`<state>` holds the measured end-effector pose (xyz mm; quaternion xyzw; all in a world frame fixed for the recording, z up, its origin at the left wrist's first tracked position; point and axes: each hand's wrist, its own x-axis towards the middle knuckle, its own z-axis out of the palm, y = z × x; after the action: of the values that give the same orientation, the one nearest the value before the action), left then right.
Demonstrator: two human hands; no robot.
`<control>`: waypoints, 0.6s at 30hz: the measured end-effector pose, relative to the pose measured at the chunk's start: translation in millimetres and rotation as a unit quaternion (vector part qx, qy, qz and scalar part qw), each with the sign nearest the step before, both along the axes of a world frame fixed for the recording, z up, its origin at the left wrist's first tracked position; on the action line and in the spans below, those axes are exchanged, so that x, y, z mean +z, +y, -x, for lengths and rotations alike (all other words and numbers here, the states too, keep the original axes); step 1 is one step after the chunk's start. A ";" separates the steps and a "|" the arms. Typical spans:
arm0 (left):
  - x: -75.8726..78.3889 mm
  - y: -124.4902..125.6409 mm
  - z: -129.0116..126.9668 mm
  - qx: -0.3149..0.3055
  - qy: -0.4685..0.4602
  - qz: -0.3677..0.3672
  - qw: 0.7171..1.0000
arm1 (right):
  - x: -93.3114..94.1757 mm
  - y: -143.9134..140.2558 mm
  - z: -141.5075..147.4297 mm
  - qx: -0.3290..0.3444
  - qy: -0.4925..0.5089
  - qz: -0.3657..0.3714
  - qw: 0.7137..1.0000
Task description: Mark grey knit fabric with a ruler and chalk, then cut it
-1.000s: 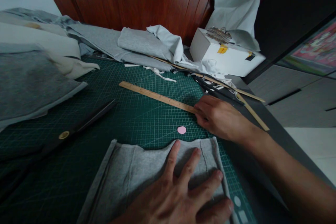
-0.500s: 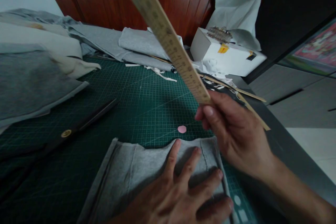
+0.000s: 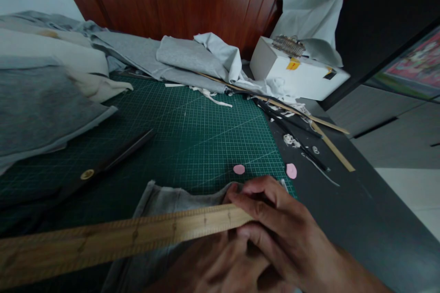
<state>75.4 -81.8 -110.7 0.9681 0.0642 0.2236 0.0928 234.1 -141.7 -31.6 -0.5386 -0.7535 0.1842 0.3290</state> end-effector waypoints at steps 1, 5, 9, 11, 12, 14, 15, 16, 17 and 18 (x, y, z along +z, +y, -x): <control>5.9 1.1 4.1 0.001 -0.008 -0.013 1.000 | -1.6 -2.8 -3.6 -0.010 -0.006 -0.003 1.000; 24.9 4.5 12.8 -0.016 -0.023 -0.101 0.995 | -8.9 -13.0 -21.2 -0.047 -0.030 0.000 0.998; 24.7 2.4 9.6 -0.007 -0.030 -0.112 0.993 | -12.8 -23.8 -41.5 -0.037 -0.039 0.015 0.998; 22.9 2.5 8.9 -0.020 -0.039 -0.128 0.991 | -13.1 -28.1 -50.8 -0.035 -0.044 0.021 0.998; 22.7 3.3 9.4 -0.021 -0.038 -0.132 0.990 | -12.9 -29.6 -55.1 -0.039 -0.051 0.021 0.998; 23.7 5.9 11.5 -0.020 -0.037 -0.132 0.990 | -12.4 -31.1 -62.9 -0.054 -0.066 0.008 0.996; 24.6 7.4 12.8 -0.018 -0.039 -0.128 0.991 | -12.2 -31.2 -66.2 -0.062 -0.073 -0.001 0.995; 25.7 8.6 14.2 -0.021 -0.040 -0.129 0.991 | -12.0 -31.1 -69.0 -0.069 -0.079 -0.008 0.994; 26.8 9.3 15.5 -0.027 -0.036 -0.132 0.990 | -11.8 -30.8 -71.3 -0.074 -0.085 -0.014 0.994; 27.8 9.4 16.5 -0.032 -0.026 -0.136 0.990 | -11.6 -30.5 -72.9 -0.078 -0.090 -0.019 0.993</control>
<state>58.8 -72.4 -82.9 0.9671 0.0001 0.2525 -0.0306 307.0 -172.1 -43.2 -0.6034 -0.7396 0.0940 0.2832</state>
